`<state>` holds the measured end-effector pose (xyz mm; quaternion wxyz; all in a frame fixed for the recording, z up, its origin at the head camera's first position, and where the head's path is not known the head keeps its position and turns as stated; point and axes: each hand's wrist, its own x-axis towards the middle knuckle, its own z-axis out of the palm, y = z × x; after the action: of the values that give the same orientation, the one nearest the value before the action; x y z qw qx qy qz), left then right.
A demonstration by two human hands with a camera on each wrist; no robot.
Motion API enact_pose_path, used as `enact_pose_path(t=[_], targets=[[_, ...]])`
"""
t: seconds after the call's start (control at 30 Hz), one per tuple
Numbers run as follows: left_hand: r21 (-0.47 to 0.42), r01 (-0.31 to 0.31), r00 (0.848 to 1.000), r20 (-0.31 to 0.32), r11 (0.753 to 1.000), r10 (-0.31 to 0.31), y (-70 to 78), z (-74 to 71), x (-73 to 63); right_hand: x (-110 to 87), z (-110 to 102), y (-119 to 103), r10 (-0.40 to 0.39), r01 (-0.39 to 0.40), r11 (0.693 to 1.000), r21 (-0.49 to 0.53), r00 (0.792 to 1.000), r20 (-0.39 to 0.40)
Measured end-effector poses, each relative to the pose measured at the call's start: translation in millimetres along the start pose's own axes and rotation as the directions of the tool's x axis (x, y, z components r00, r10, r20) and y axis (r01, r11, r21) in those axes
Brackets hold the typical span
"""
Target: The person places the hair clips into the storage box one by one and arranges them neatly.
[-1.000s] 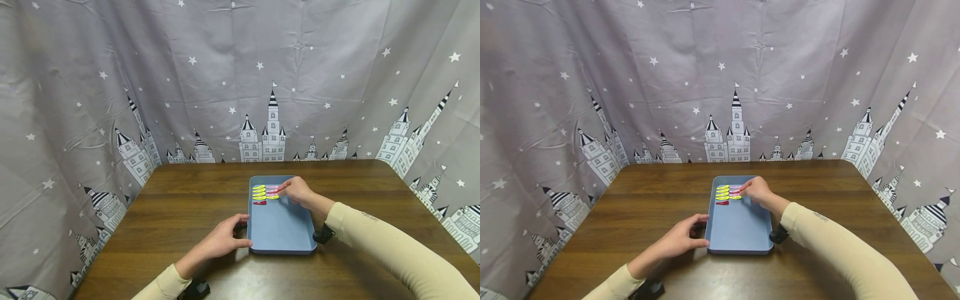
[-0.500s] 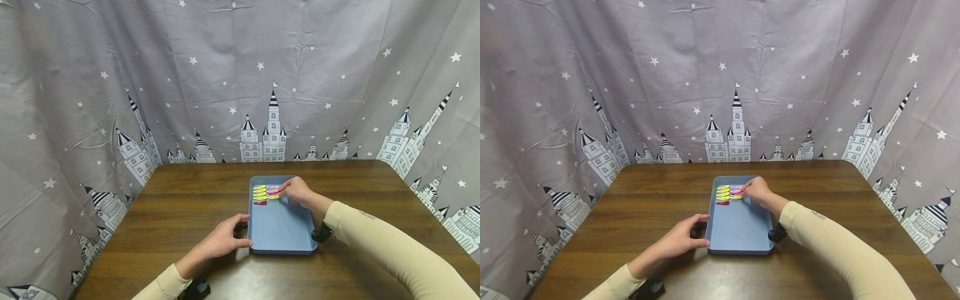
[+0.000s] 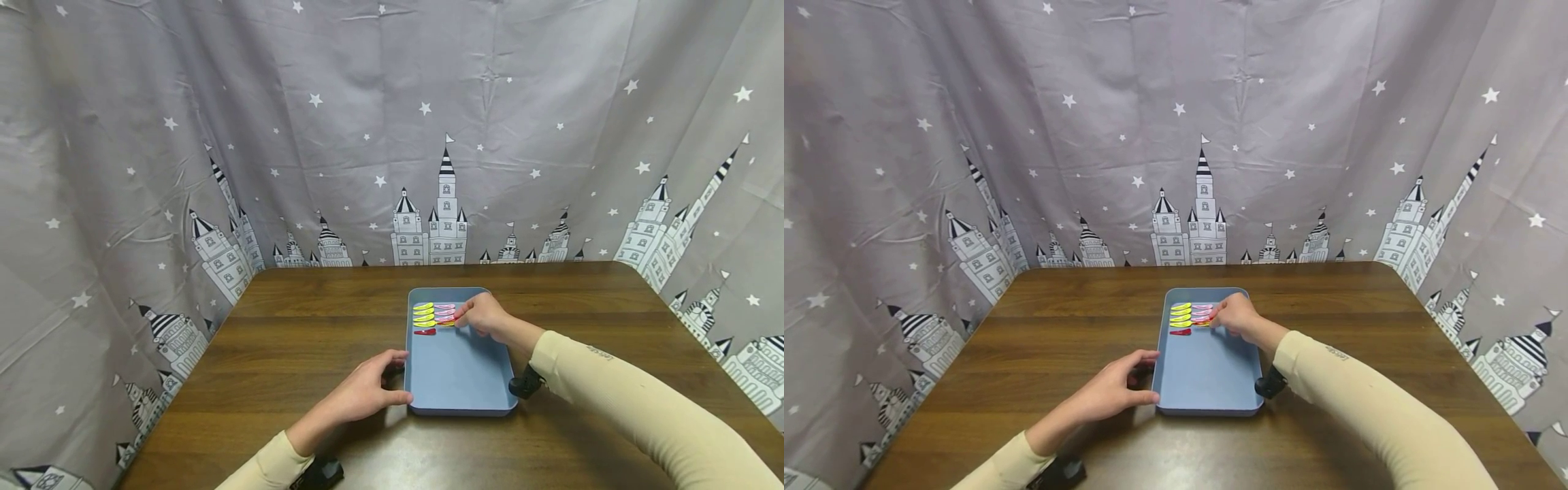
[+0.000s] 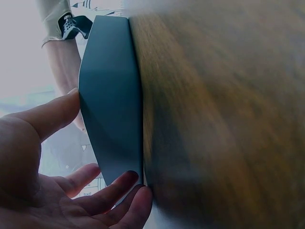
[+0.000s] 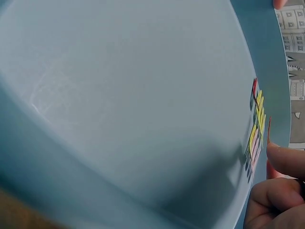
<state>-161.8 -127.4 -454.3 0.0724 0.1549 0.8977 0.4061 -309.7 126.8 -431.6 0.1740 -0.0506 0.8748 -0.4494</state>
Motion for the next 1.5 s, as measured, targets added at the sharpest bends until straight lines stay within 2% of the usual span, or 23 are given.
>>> enact_pose_path(t=[0.27, 1.13, 1.5], targets=[[0.002, -0.007, 1.0, -0.001, 1.0, 0.007, 0.9, -0.7, -0.2, -6.9, 1, 1, -0.015, 0.015, 1.0, -0.027, 1.0, -0.015], [0.01, -0.011, 1.0, -0.012, 1.0, 0.011, -0.1, 0.6, -2.2, -17.1, 25, 17, 0.012, 0.001, 0.993, 0.118, 0.994, -0.109], [0.004, -0.011, 1.0, -0.013, 1.0, 0.011, -1.4, 0.2, -0.7, -16.7, 31, 21, 0.03, -0.012, 0.991, 0.133, 0.991, -0.132]])
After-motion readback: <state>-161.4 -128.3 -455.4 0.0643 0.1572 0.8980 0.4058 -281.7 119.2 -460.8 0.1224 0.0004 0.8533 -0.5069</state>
